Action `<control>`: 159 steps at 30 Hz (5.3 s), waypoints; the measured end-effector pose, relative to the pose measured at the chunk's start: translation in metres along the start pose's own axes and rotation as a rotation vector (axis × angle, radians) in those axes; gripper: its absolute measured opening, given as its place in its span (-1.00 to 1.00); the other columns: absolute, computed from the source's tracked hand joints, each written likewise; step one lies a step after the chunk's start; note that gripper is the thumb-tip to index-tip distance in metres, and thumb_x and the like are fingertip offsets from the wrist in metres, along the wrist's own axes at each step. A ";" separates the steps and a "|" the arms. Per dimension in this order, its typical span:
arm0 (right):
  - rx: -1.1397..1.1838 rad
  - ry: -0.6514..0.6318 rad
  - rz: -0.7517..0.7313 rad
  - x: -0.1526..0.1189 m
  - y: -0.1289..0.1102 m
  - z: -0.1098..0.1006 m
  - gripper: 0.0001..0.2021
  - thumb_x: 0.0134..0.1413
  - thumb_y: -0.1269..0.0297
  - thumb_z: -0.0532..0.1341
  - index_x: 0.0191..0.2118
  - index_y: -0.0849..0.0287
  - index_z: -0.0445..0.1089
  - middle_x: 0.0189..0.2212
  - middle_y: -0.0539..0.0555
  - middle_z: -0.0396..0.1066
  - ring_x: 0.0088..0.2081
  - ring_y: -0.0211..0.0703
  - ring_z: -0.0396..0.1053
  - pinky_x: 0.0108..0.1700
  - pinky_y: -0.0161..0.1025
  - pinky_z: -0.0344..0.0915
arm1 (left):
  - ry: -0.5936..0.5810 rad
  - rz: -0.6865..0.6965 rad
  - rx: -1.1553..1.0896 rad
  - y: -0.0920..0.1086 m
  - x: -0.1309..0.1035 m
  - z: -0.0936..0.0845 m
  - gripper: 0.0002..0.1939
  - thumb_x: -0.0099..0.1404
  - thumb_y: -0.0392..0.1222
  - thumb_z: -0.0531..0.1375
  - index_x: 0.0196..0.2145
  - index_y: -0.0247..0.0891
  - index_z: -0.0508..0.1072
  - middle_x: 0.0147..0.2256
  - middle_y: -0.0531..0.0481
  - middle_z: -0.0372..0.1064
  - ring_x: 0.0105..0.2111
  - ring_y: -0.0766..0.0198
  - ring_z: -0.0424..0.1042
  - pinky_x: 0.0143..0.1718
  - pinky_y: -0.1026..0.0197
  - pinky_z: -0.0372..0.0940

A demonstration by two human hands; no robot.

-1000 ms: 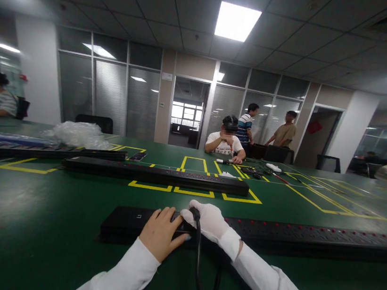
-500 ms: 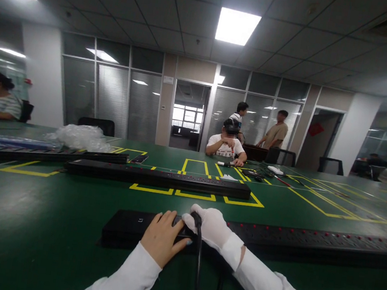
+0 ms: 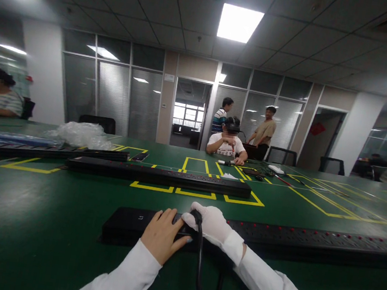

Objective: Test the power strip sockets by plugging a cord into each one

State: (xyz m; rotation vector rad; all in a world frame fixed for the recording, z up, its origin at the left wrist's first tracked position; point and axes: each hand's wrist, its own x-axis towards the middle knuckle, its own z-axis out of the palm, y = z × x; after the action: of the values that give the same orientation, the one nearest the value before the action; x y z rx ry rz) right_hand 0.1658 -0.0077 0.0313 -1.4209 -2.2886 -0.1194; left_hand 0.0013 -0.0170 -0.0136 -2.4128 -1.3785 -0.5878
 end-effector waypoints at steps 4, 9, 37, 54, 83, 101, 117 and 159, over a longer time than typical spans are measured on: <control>0.032 -0.007 0.009 0.001 0.001 0.000 -0.67 0.05 -0.05 -0.01 -0.32 0.06 0.33 -0.61 -0.06 0.27 -0.53 -0.32 0.18 -0.49 -0.42 -0.04 | -0.024 0.001 0.007 0.000 0.000 -0.001 -0.55 0.18 0.12 -0.06 -0.07 -0.16 0.27 -0.04 -0.16 0.22 0.00 0.03 0.14 -0.06 -0.04 0.08; 0.055 -0.018 0.008 0.001 0.001 -0.001 -0.69 0.04 -0.03 0.00 -0.32 0.07 0.33 -0.61 -0.07 0.26 -0.55 -0.34 0.17 -0.49 -0.43 -0.04 | -0.031 0.004 -0.002 -0.001 0.001 0.000 -0.54 0.18 0.12 -0.06 -0.06 -0.16 0.27 -0.03 -0.16 0.22 0.00 0.02 0.14 -0.06 -0.05 0.09; -0.045 0.032 -0.022 0.000 0.003 0.003 -0.65 0.05 -0.07 -0.03 -0.31 0.07 0.32 -0.61 -0.04 0.30 -0.51 -0.30 0.26 -0.46 -0.43 0.00 | -0.088 -0.008 -0.020 -0.001 0.002 -0.003 -0.53 0.19 0.12 -0.07 -0.04 -0.15 0.25 -0.01 -0.19 0.20 0.02 -0.01 0.12 -0.06 -0.07 0.07; -0.250 0.112 -0.122 -0.005 -0.003 -0.002 -0.55 0.03 -0.14 -0.08 -0.34 0.13 0.31 -0.60 0.03 0.34 -0.51 -0.23 0.29 -0.47 -0.36 -0.05 | -0.077 -0.032 -0.044 0.002 0.001 -0.007 -0.57 0.16 0.05 0.01 -0.03 -0.09 0.25 -0.01 -0.14 0.20 0.02 0.01 0.13 -0.05 -0.07 0.07; -0.143 0.118 -0.097 -0.003 0.002 0.001 -0.55 0.06 -0.12 -0.08 -0.31 0.13 0.33 -0.61 0.00 0.35 -0.52 -0.29 0.30 -0.47 -0.40 -0.02 | -0.084 -0.020 -0.016 0.001 0.002 -0.006 -0.56 0.19 0.11 -0.05 -0.07 -0.14 0.28 -0.02 -0.17 0.20 0.01 0.00 0.13 -0.05 -0.06 0.07; 0.078 0.015 -0.051 0.006 0.013 0.004 -0.63 0.05 -0.07 -0.01 -0.33 0.09 0.35 -0.59 -0.05 0.35 -0.53 -0.33 0.25 -0.47 -0.41 0.02 | -0.051 -0.010 -0.019 0.001 0.001 -0.005 -0.57 0.19 0.13 -0.07 -0.07 -0.10 0.26 -0.05 -0.14 0.22 0.01 0.03 0.13 -0.06 -0.03 0.07; 0.232 0.116 -0.083 -0.002 0.015 -0.010 -0.66 0.06 0.00 0.00 -0.40 0.15 0.33 -0.62 -0.02 0.36 -0.55 -0.33 0.27 -0.47 -0.42 0.08 | -0.071 0.014 0.014 -0.001 0.002 -0.003 -0.52 0.20 0.11 -0.08 0.07 0.04 0.09 -0.05 -0.14 0.21 -0.01 0.03 0.14 -0.09 -0.04 0.08; -0.231 0.058 -0.341 -0.008 0.026 -0.016 -0.75 0.06 0.15 -0.04 -0.46 0.15 0.26 -0.63 -0.02 0.28 -0.56 -0.33 0.19 -0.48 -0.37 -0.08 | -0.111 -0.034 -0.059 0.000 0.002 -0.006 -0.50 0.18 0.12 -0.06 0.08 0.08 0.07 0.01 -0.14 0.17 0.03 -0.01 0.11 -0.05 -0.10 0.05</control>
State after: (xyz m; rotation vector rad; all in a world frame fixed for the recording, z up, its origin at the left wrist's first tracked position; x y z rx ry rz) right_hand 0.1964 -0.0073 0.0383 -1.0962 -2.5113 -0.5375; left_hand 0.0006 -0.0187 -0.0072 -2.5073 -1.4680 -0.5169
